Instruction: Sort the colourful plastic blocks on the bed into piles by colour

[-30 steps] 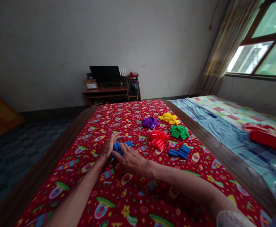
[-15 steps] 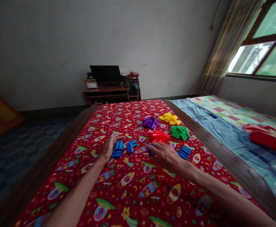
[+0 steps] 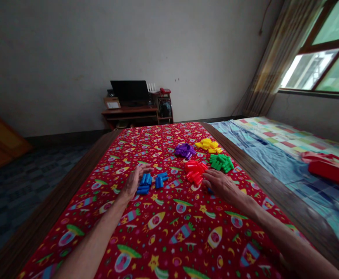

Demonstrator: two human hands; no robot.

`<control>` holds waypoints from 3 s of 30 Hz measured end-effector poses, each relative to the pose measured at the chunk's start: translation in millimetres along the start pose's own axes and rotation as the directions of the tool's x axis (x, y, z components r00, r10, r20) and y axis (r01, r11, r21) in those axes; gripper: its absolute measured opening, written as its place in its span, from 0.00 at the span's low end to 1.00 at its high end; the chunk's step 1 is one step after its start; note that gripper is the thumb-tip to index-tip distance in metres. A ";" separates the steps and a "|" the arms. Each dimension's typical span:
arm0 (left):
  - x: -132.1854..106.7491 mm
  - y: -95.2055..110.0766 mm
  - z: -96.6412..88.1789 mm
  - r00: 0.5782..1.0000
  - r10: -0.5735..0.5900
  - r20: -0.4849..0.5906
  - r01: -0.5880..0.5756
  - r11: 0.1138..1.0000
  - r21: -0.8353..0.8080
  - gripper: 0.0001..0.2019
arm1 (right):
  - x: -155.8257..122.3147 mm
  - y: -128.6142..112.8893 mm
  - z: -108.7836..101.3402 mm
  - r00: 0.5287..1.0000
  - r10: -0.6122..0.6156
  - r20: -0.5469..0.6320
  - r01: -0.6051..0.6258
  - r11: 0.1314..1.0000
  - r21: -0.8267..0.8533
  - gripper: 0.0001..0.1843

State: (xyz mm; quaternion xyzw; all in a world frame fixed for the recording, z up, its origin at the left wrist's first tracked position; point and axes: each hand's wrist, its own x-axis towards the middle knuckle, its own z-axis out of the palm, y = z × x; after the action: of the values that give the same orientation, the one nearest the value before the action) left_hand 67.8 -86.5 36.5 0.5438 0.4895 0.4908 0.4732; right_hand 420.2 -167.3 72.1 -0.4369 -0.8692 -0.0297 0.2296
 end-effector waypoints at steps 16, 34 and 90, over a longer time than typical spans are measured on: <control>1.4 -7.2 -1.5 0.998 0.052 0.029 -0.052 0.999 0.012 0.39 | 101.5 -123.6 107.2 0.951 -0.280 0.134 0.290 0.955 -0.060 0.10; 2.0 -9.8 -1.1 0.999 0.044 0.026 -0.045 0.999 0.031 0.38 | 48.0 -88.4 48.3 0.928 -0.351 0.130 0.342 0.936 0.082 0.07; -4.3 3.5 4.4 0.998 0.063 0.031 -0.066 0.988 0.137 0.40 | -32.2 16.6 3.2 0.981 0.057 -0.186 -0.032 0.990 0.136 0.17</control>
State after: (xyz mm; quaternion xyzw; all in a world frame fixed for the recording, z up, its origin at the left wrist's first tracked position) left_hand 72.3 -91.2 39.3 0.5972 0.4982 0.4634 0.4247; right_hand 448.3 -180.3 53.1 -0.4351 -0.8336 -0.0082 0.3402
